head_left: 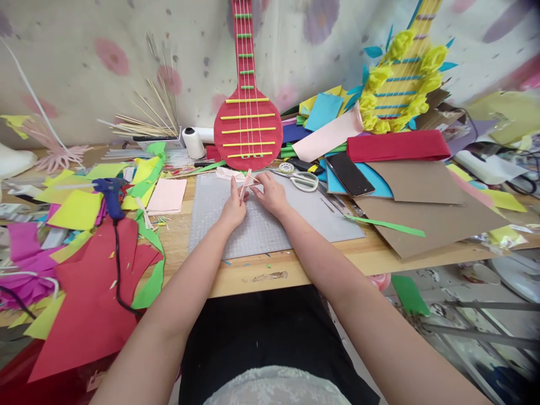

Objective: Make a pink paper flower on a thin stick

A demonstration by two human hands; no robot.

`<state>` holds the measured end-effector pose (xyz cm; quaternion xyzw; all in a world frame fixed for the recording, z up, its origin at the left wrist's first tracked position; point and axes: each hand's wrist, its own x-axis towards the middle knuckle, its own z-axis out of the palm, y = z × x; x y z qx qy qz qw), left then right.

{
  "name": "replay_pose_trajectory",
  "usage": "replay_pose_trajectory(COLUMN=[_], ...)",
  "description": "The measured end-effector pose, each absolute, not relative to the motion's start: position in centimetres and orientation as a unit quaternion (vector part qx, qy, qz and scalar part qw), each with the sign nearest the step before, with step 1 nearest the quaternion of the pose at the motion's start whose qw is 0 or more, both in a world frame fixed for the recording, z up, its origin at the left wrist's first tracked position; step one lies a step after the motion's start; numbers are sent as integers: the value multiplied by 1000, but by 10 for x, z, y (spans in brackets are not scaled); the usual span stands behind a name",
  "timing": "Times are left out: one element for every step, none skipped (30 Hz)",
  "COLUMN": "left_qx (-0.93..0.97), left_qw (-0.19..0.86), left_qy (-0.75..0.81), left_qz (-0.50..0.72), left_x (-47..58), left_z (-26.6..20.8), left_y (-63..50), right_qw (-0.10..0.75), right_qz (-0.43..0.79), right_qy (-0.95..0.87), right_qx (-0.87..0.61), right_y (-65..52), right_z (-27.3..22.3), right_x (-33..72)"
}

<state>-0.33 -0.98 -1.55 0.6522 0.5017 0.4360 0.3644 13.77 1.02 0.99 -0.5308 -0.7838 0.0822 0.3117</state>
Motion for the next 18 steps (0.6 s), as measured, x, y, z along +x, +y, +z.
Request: replay_pose_trajectory(left_qx=[648,645,642,638,629,613,590,563,534,513,504,511,530,559,593,627,657,681], left_qw=[367,369,372,377,388,407,434,462,484,493,487,464,431,394,362,337,320,310], left_qy=[506,511,516,519,520,519,515,510,509,512,518,524,526,521,511,496,480,467], left_qz=[435,433,428,426,428,435,446,458,470,481,490,500,507,510,507,498,485,472], left_x=[-3,-2,-2,-2,-3,-3,-4,-6,-7,-10,-12,-14,-16,-18,-19,-20,-20,-20], left_z=[-15,-14,-13,-12,-11,-10,-9,-7,-6,-5,-4,-3,-2,-1,0,0,1,2], left_y=[-10,-11,-11,-12,-12,-11,-11,-9,-8,-6,-5,-4,-3,-2,-2,-2,-3,-4], right_qw=[297,283,273,268,271,282,298,314,329,339,347,351,354,357,358,359,358,357], right_qz=[80,77,75,74,76,82,95,113,134,156,177,194,206,214,219,221,221,221], right_qy=[-794,-803,-809,-812,-811,-808,-805,-802,-801,-800,-800,-799,-800,-801,-803,-806,-808,-810], right_qx=[-524,-518,-515,-513,-512,-510,-504,-495,-482,-469,-458,-447,-438,-430,-422,-416,-411,-409], right_y=[10,9,8,8,8,8,8,9,10,10,11,12,12,13,13,13,13,13], right_z=[10,11,11,11,11,10,10,9,7,6,5,4,3,2,1,1,1,0], right_x=[137,136,136,136,136,136,137,139,140,142,144,146,147,148,148,149,148,148])
